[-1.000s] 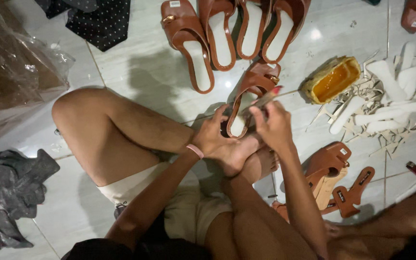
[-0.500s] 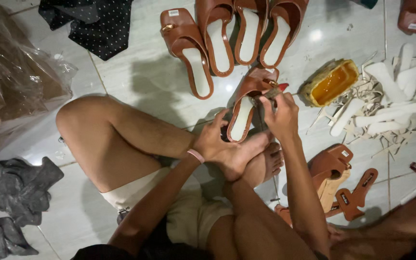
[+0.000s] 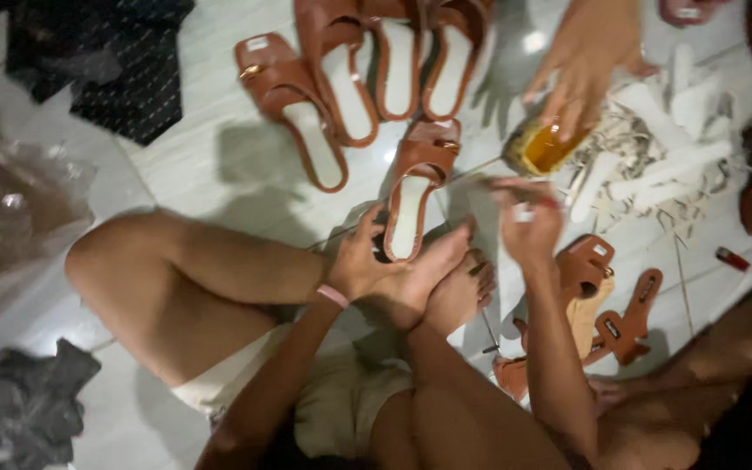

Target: The person inserts a white insole into a brown sandal and then uses a brush to apply a yellow substance from a container onto the insole. They repeat this process for multiple sandals, handling each one individually.

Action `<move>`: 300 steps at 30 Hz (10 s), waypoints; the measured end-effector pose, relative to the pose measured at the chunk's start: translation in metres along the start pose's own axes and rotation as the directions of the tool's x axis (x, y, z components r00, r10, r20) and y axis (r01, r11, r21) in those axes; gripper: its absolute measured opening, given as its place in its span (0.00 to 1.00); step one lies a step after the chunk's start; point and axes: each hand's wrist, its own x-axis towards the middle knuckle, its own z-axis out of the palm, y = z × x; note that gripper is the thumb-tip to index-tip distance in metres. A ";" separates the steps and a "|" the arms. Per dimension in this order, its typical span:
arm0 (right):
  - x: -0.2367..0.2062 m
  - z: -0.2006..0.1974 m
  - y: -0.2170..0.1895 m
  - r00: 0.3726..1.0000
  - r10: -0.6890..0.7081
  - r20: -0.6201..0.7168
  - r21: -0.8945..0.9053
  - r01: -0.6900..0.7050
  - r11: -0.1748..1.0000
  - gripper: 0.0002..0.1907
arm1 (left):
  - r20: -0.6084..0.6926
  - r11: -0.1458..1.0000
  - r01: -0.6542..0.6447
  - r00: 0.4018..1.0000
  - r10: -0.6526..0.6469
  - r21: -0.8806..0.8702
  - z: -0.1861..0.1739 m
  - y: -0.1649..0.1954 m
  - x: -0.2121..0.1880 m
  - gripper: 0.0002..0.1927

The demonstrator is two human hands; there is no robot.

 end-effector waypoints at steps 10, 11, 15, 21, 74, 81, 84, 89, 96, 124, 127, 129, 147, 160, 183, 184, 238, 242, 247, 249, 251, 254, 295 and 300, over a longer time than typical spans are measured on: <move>-0.007 -0.062 0.084 0.949 0.313 -0.042 0.373 -0.276 0.886 0.10 | -0.016 0.998 -0.063 0.998 0.063 0.000 0.001 0.008 0.000 0.60; -0.005 -0.065 0.088 0.919 0.366 -0.148 0.358 -0.296 0.886 0.10 | -0.025 0.997 -0.069 0.997 0.070 0.018 0.002 0.008 0.000 0.60; 0.019 -0.071 0.097 0.776 0.463 -0.428 0.180 -0.429 0.885 0.10 | -0.086 0.976 -0.207 0.973 0.213 0.074 0.006 0.007 -0.001 0.59; 0.064 -0.054 0.090 0.887 0.181 -0.426 -0.177 -0.277 0.944 0.12 | -0.052 0.995 -0.103 0.993 0.104 0.015 0.007 0.014 -0.001 0.59; 0.014 0.044 -0.049 0.898 -0.268 0.349 -0.038 0.300 0.953 0.23 | -0.026 0.986 -0.156 0.987 0.158 0.058 0.001 0.000 -0.004 0.56; 0.018 0.025 -0.043 0.932 -0.078 0.353 0.094 0.048 0.994 0.17 | -0.021 0.993 -0.108 0.994 0.109 0.057 0.002 -0.002 -0.003 0.57; 0.023 0.029 -0.042 0.951 -0.092 0.294 0.036 0.085 0.996 0.18 | -0.037 0.991 -0.126 0.991 0.128 0.045 0.002 -0.002 -0.003 0.57; 0.013 0.041 -0.051 0.908 -0.237 0.345 0.021 0.245 0.969 0.21 | -0.040 0.988 -0.145 0.988 0.147 0.054 0.001 -0.002 -0.004 0.57; 0.020 0.037 -0.043 0.922 -0.065 0.382 0.056 0.047 0.997 0.16 | -0.025 0.992 -0.114 0.993 0.115 0.048 0.002 -0.002 -0.003 0.56; 0.006 0.021 -0.037 0.882 -0.118 0.457 0.124 0.068 0.990 0.18 | 0.033 0.997 -0.030 0.999 0.028 0.066 -0.002 0.006 -0.004 0.57; 0.010 0.027 -0.033 0.940 -0.005 0.342 0.092 -0.028 0.995 0.18 | 0.036 0.997 -0.031 0.999 0.029 0.068 -0.003 0.008 -0.005 0.56; 0.011 0.037 -0.034 0.941 -0.138 0.309 0.013 0.141 0.990 0.19 | 0.027 0.997 -0.054 0.998 0.052 0.062 -0.004 0.009 -0.005 0.56; -0.016 0.027 -0.058 0.900 -0.249 0.356 0.011 0.263 0.965 0.26 | 0.037 0.998 -0.024 0.999 0.022 0.064 -0.005 0.010 -0.006 0.55; -0.049 0.010 -0.066 0.888 -0.263 0.378 0.145 0.224 0.964 0.33 | 0.005 0.990 -0.113 0.994 0.113 0.081 0.000 0.001 -0.006 0.54; -0.078 0.027 -0.055 0.828 -0.408 0.384 0.152 0.379 0.913 0.22 | 0.016 1.000 0.006 1.000 -0.006 0.004 -0.003 0.008 -0.007 0.48; -0.076 0.026 -0.054 0.830 -0.397 0.391 0.237 0.326 0.915 0.21 | 0.004 0.999 -0.040 0.999 0.040 0.030 -0.003 0.008 -0.006 0.49; -0.186 0.013 0.007 0.681 0.691 -0.243 0.570 -0.476 0.670 0.17 | 0.189 0.945 0.063 0.982 -0.001 -0.320 0.001 0.017 -0.030 0.52; -0.187 -0.006 -0.013 0.737 0.649 -0.188 0.650 -0.402 0.645 0.35 | 0.205 0.903 0.100 0.979 -0.013 -0.418 0.012 0.042 -0.051 0.52; -0.176 -0.027 -0.040 0.695 0.663 -0.277 0.723 -0.305 0.620 0.43 | 0.296 0.978 0.008 0.954 0.056 -0.210 0.038 0.069 -0.056 0.49; -0.174 -0.034 -0.047 0.704 0.636 -0.315 0.670 -0.310 0.675 0.42 | 0.361 0.904 0.038 0.923 0.131 -0.426 0.054 0.075 -0.054 0.48; -0.174 -0.038 -0.051 0.722 0.602 -0.341 0.660 -0.273 0.700 0.43 | 0.361 0.908 0.035 0.923 0.131 -0.418 0.074 0.080 -0.049 0.49; -0.177 -0.041 -0.051 0.739 0.575 -0.350 0.677 -0.224 0.701 0.44 | 0.368 0.931 0.017 0.921 0.127 -0.364 0.101 0.085 -0.042 0.47; -0.186 0.013 -0.049 0.876 0.395 -0.277 0.709 -0.091 0.700 0.32 | 0.744 0.230 0.799 0.601 -0.293 -0.555 0.098 0.088 0.021 0.34; -0.187 0.018 -0.049 0.863 0.431 -0.262 0.731 -0.114 0.673 0.31 | 0.858 0.112 0.880 0.476 -0.194 -0.463 0.086 0.118 0.017 0.36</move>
